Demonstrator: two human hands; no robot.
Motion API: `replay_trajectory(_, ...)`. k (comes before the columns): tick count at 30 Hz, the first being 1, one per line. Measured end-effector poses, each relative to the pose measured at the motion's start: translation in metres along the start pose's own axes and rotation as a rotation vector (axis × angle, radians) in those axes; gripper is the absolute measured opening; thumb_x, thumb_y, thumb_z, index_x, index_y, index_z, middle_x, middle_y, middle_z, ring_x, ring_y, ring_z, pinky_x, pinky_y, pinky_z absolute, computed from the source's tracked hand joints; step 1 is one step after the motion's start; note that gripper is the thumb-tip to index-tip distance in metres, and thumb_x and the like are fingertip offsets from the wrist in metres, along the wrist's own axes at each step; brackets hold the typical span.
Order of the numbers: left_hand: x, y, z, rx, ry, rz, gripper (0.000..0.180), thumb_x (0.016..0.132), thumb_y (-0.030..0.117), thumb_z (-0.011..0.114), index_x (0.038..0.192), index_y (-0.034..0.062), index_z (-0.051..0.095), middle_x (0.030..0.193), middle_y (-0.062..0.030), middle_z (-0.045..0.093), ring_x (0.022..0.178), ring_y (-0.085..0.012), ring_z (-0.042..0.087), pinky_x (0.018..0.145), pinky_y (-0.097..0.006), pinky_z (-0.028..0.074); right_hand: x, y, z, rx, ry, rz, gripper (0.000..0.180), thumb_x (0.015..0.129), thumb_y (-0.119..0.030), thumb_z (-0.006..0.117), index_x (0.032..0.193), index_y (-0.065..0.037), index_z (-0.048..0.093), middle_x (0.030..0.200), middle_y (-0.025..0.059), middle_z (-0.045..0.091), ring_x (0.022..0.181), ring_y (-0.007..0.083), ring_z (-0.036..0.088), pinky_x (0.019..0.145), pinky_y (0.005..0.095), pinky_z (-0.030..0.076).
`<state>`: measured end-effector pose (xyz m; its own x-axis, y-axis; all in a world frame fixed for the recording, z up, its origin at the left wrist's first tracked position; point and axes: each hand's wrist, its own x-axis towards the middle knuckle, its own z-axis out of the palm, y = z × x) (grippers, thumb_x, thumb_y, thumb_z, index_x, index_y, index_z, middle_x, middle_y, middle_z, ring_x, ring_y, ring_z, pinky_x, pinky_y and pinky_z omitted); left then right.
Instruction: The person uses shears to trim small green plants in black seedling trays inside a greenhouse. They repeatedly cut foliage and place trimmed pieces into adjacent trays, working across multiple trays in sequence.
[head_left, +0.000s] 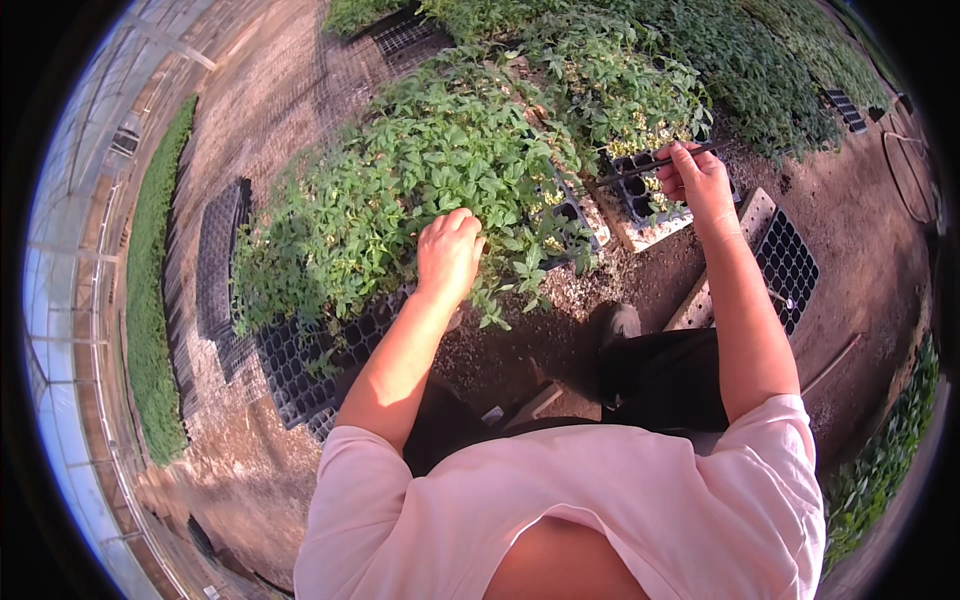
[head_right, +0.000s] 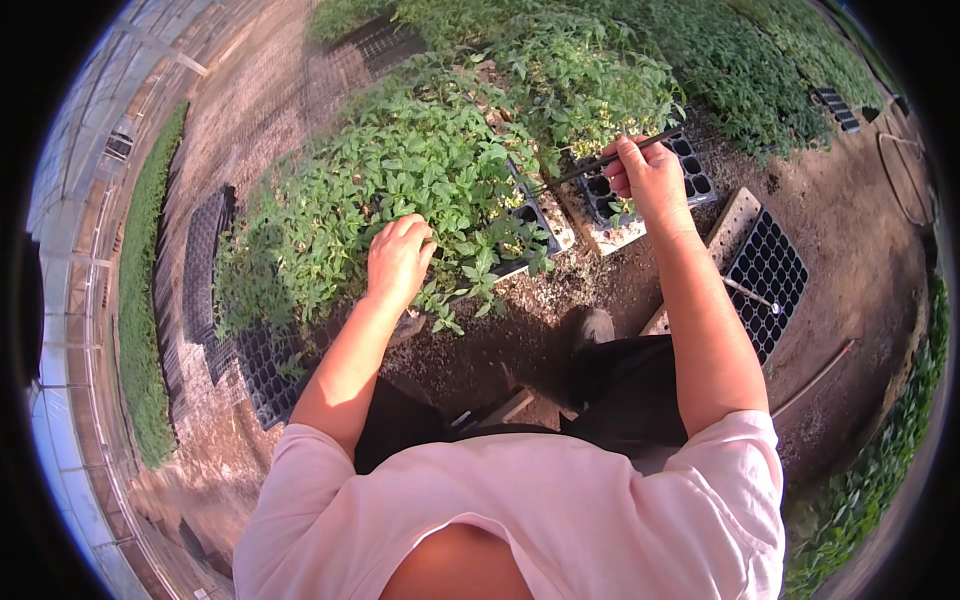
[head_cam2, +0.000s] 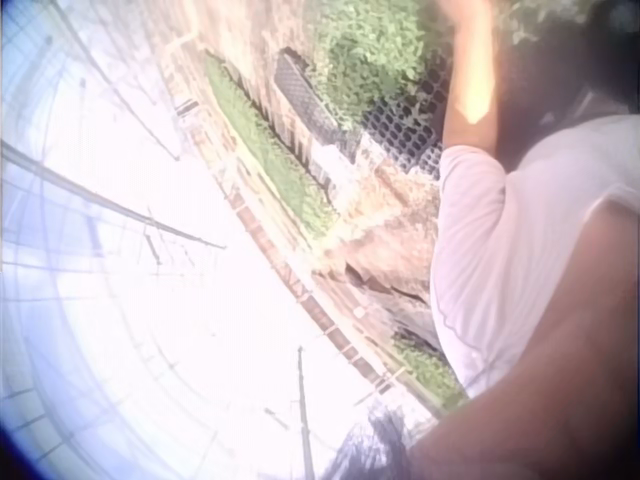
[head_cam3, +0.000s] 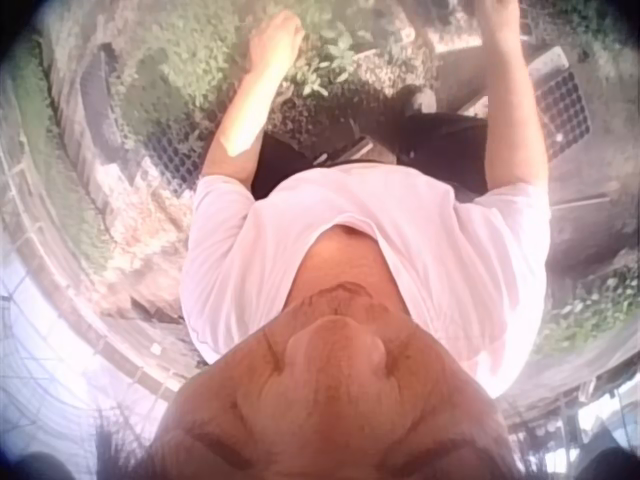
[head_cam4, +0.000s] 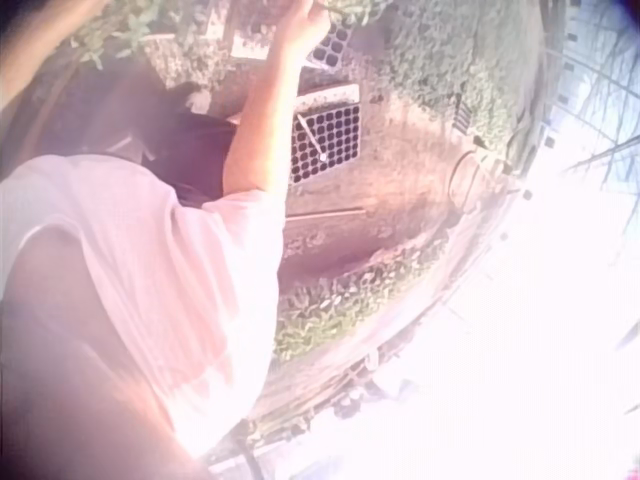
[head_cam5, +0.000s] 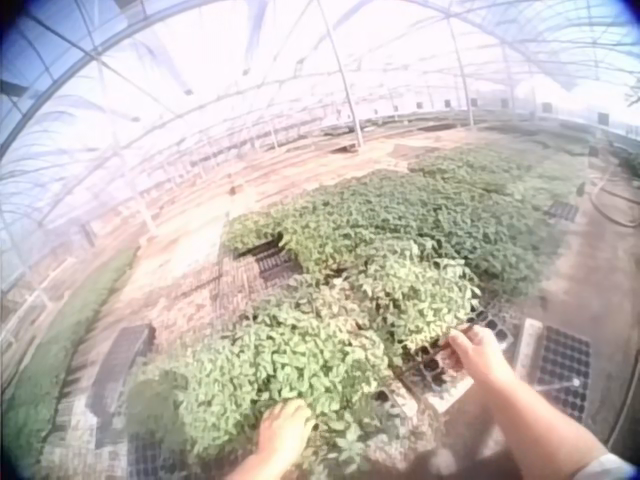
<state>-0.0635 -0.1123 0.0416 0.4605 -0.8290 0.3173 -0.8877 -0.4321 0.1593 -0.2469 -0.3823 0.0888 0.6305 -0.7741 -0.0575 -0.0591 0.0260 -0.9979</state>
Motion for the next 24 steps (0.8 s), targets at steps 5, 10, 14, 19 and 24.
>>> replay_trajectory(5, 0.003, 0.006, -0.006, -0.057, 0.038, 0.067, 0.017, 0.072, 0.015, 0.066, 0.086, 0.0071, 0.061, 0.098, -0.0039, 0.056, 0.096, -0.0237, 0.052, 0.084, -0.036, 0.043, -0.015, -0.015, 0.004, -0.180, -0.036, -0.103, 0.025, 0.091, -0.025, 0.050, 0.082, -0.004, 0.058, 0.060, -0.0004, 0.054, 0.050, 0.0045, 0.046, 0.046, 0.0185, 0.038)
replay_trajectory(10, 0.004, 0.000, -0.005, -0.017, -0.047, 0.119, 0.025, 0.074, 0.017, 0.065, 0.097, 0.0073, 0.061, 0.122, -0.0070, 0.049, 0.119, -0.0274, 0.038, 0.097, -0.044, 0.035, -0.027, -0.020, 0.016, -0.115, -0.219, -0.155, 0.029, 0.091, -0.030, 0.050, 0.081, -0.004, 0.059, 0.061, -0.0013, 0.054, 0.053, 0.0041, 0.047, 0.050, 0.0184, 0.039)
replay_trajectory(14, -0.001, -0.013, 0.003, 0.070, -0.173, 0.011, 0.030, 0.074, 0.016, 0.066, 0.101, 0.0069, 0.059, 0.134, -0.0092, 0.039, 0.128, -0.0299, 0.027, 0.100, -0.053, 0.030, -0.031, -0.006, 0.035, -0.142, -0.552, -0.187, 0.024, 0.092, -0.021, 0.050, 0.092, 0.001, 0.060, 0.071, 0.0000, 0.057, 0.061, 0.0064, 0.052, 0.058, 0.0211, 0.045)
replay_trajectory(19, -0.002, -0.020, 0.003, 0.058, -0.174, -0.051, 0.031, 0.075, 0.015, 0.065, 0.105, 0.0071, 0.058, 0.135, -0.0099, 0.037, 0.129, -0.0309, 0.027, 0.101, -0.053, 0.029, -0.029, 0.002, 0.038, -0.286, -0.336, -0.148, 0.019, 0.090, -0.018, 0.053, 0.095, -0.001, 0.061, 0.072, 0.0011, 0.059, 0.062, 0.0066, 0.053, 0.059, 0.0214, 0.046)
replay_trajectory(24, -0.004, -0.022, -0.001, 0.079, -0.160, -0.069, 0.034, 0.074, 0.014, 0.066, 0.106, 0.0064, 0.058, 0.127, -0.0078, 0.045, 0.123, -0.0272, 0.036, 0.101, -0.044, 0.031, -0.023, 0.000, 0.033, -0.302, -0.190, -0.133, 0.020, 0.090, -0.018, 0.052, 0.094, -0.001, 0.061, 0.070, 0.0009, 0.058, 0.061, 0.0064, 0.054, 0.057, 0.0206, 0.045)
